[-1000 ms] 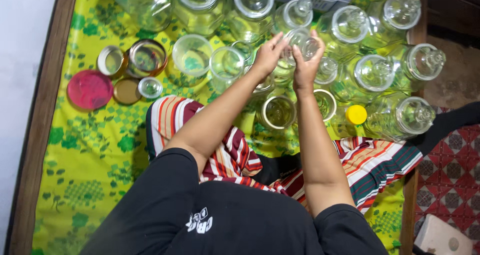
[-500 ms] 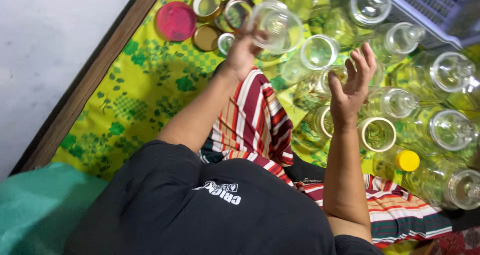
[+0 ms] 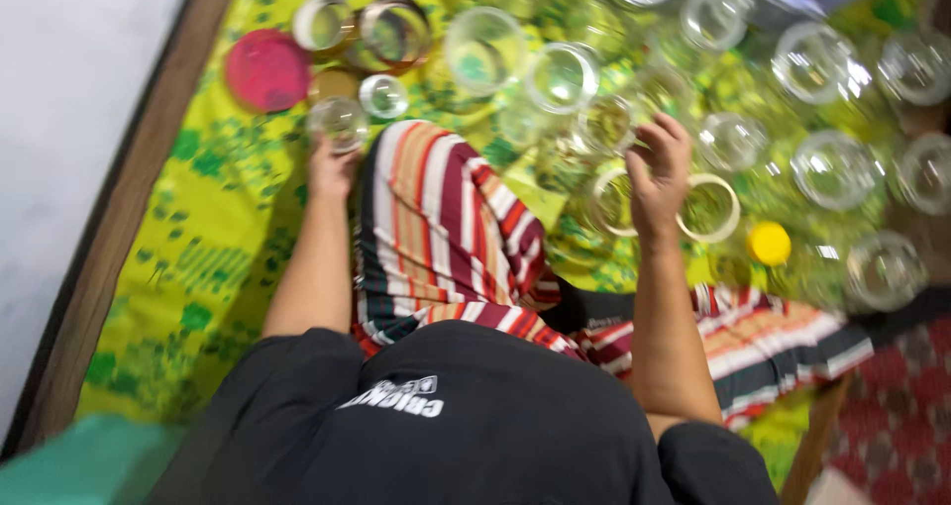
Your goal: The person sits on a mat and repeatedly picks up glass jars and plastic containers, removes their lids, and places the jars and lids into separate piles. The person handles the items one at a time, separating the bodies from the lids and organizing them on the mat.
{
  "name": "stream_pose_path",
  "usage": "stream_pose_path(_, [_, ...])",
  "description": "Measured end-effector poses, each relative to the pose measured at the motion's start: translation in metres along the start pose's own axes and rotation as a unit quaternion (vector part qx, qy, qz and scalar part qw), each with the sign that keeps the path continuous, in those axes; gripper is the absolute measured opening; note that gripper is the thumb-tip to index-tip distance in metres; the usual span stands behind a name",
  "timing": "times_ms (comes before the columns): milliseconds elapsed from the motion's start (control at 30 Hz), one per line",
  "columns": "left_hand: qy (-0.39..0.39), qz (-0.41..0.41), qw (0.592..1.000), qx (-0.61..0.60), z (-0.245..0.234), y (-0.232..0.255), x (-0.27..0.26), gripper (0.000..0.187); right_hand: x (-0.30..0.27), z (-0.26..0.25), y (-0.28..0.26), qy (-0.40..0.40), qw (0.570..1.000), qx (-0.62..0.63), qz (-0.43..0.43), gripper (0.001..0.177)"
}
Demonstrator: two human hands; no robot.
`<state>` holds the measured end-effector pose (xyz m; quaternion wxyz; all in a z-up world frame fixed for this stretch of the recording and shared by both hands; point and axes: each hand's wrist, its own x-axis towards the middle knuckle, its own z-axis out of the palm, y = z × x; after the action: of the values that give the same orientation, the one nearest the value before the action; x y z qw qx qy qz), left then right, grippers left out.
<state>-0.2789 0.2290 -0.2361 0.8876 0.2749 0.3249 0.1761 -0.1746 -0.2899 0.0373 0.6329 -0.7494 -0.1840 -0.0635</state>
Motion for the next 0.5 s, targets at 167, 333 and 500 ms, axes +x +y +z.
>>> stream_pose_path(167, [0.104, 0.065, 0.99, 0.072, 0.013, 0.008, 0.0, 0.026, -0.017, -0.016, 0.013, 0.032, 0.996, -0.079, 0.007, 0.027])
stream_pose_path(333, [0.207, 0.07, 0.944, 0.247, 0.02, 0.02, -0.004, 0.033, -0.012, -0.057, 0.037, 0.108, 0.978, -0.177, 0.02, 0.024])
stream_pose_path(500, [0.284, 0.222, 0.737, 0.572, 0.063, 0.039, -0.044, 0.051, 0.006, -0.119, 0.072, 0.194, 0.95, -0.227, 0.09, 0.031])
